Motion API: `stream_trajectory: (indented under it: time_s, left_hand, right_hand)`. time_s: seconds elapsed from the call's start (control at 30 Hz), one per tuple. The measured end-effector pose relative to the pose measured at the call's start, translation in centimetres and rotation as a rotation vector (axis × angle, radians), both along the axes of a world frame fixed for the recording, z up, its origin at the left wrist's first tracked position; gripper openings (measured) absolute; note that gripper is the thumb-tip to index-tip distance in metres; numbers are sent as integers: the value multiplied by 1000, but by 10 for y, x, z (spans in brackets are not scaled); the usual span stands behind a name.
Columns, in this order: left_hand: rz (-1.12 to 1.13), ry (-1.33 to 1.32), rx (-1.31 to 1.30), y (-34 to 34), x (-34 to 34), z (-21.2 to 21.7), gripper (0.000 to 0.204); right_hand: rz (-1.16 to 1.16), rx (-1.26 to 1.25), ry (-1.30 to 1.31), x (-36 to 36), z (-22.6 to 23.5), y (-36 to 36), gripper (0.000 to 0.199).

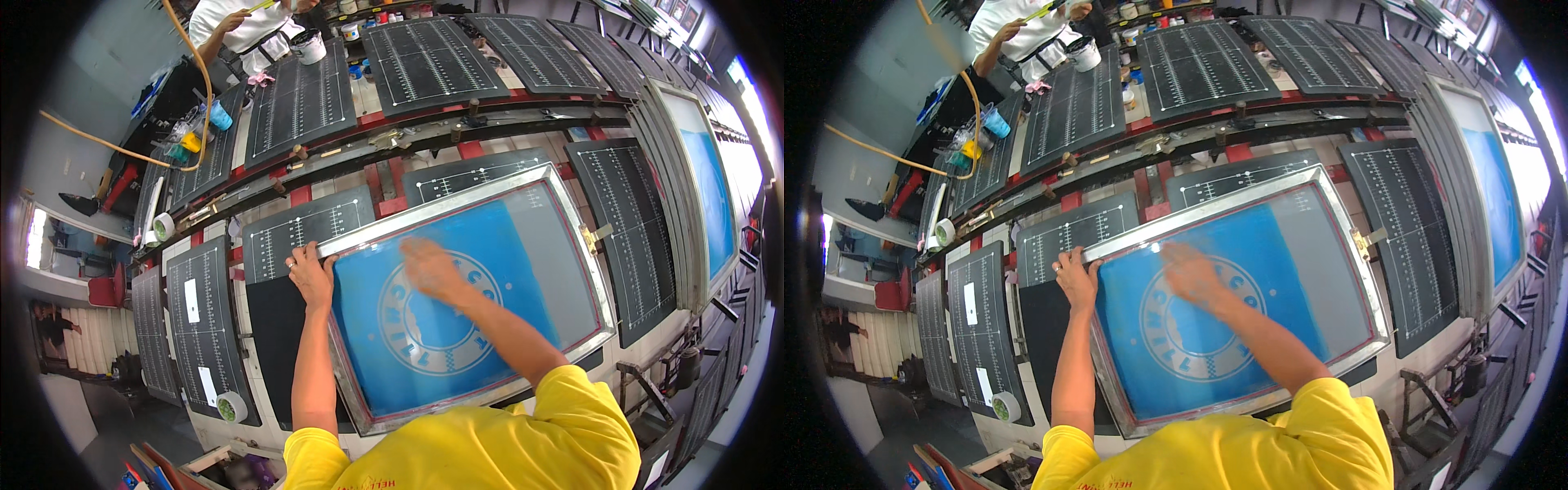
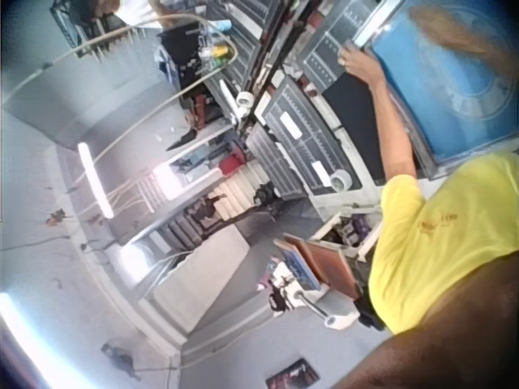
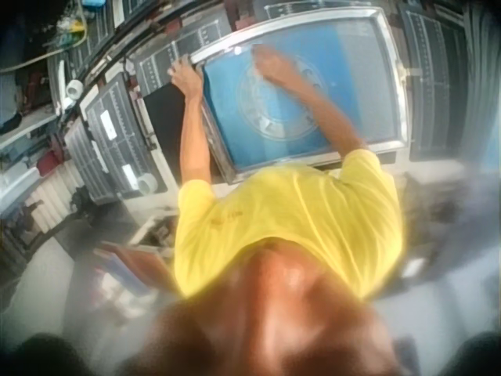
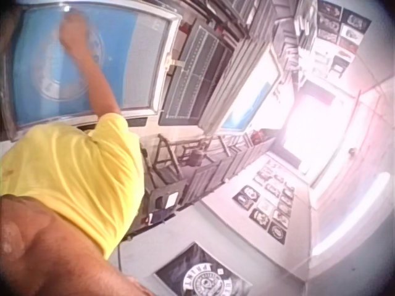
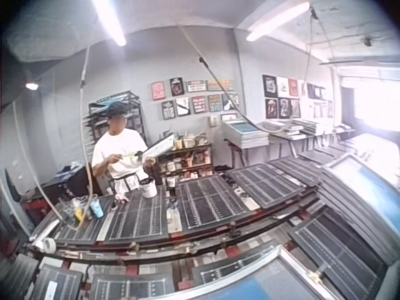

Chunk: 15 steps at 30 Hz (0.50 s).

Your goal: The person applies adhesive tape to the edges of a screen printing frame and smooths it down with their hands.

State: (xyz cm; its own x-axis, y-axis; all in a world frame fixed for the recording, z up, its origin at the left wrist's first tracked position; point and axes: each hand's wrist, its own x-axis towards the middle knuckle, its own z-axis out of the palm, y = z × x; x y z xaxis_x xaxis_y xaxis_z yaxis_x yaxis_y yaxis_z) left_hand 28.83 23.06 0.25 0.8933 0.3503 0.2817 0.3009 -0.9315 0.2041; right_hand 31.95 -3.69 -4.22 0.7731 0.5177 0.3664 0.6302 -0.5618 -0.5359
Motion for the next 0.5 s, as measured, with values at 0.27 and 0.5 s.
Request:
stream_trajectory:
  time_s: [0.27, 0.5]
  left_hand:
    - [-28, -4, 8, 2, 1, -4, 40]
    - [-46, -19, 39, 2, 1, -6, 37]
  right_hand:
    - [0, -352, -141, 33, 0, -65, 36]
    - [-294, -194, -98, 71, 9, -196, 33]
